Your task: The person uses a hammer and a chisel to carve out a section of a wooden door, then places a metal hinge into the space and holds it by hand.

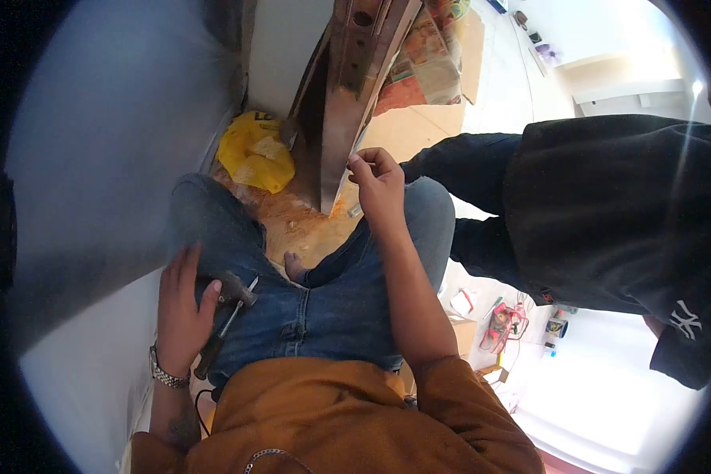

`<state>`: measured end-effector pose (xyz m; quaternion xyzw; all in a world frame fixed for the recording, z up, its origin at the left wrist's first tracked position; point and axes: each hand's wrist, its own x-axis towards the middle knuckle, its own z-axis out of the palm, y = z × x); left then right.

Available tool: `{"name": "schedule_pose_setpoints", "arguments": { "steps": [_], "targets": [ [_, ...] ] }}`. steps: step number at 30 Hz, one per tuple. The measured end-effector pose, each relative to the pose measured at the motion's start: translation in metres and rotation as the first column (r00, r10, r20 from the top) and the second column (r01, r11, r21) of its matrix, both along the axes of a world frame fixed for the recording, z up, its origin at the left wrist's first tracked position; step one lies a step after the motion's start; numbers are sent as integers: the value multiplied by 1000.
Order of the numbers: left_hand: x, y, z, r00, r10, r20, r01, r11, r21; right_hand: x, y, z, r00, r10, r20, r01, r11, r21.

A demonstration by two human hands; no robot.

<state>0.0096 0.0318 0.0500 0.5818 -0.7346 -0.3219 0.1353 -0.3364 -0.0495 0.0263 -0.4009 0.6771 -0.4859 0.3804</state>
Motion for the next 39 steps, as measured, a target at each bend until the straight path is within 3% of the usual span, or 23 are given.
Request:
{"name": "schedule_pose_setpoints", "arguments": {
  "steps": [10, 17, 18, 19, 20, 22, 23, 25, 26, 28, 31, 37, 39],
  "targets": [
    [-29, -34, 59, 991, -14, -130, -12, 981, -196, -8, 1, -7, 992, 82, -100, -87, 995, -48],
    [-76, -88, 92, 975, -29, -221, -63, 915, -398, 14, 4, 27, 990, 85, -108, -99, 986, -133],
    [-84, -98, 95, 968, -24, -251, -97, 885, -456, 23, 7, 48, 978, 107, 182, -89, 991, -101],
    [-92, -106, 99, 969, -21, -247, -97, 885, -456, 31, 10, 63, 883, 108, 457, -88, 994, -65],
    [-99, -114, 104, 961, -31, -274, -110, 867, -486, 36, 10, 72, 881, 110, 459, -91, 994, -65],
    [-112, -132, 110, 952, -42, -303, -128, 845, -519, 45, 7, 84, 614, 273, 741, -209, 961, -180],
    [-118, -141, 112, 951, -83, -299, -107, 817, -567, 50, 5, 89, 614, 274, 740, -210, 961, -182],
    [-129, -150, 117, 948, -123, -293, -88, 784, -615, 59, -3, 96, 395, 318, 862, -175, 947, -269],
    [-134, -153, 122, 949, -110, -295, -99, 786, -611, 60, -6, 98, 394, 319, 862, -176, 947, -270],
    [-136, -151, 140, 953, -88, -290, -113, 785, -609, 64, -15, 104, 95, 412, 906, -194, 900, -389],
    [-135, -147, 158, 959, -97, -267, -55, 859, -509, 69, -21, 112, -3, 343, 939, -159, 927, -339],
    [-138, -153, 149, 963, -90, -254, -82, 800, -595, 78, -27, 103, -100, 333, 938, -31, 941, -337],
    [-137, -155, 149, 978, -116, -174, -26, 758, -652, 80, -29, 105, -119, 328, 937, -20, 943, -333]
  ]
}}
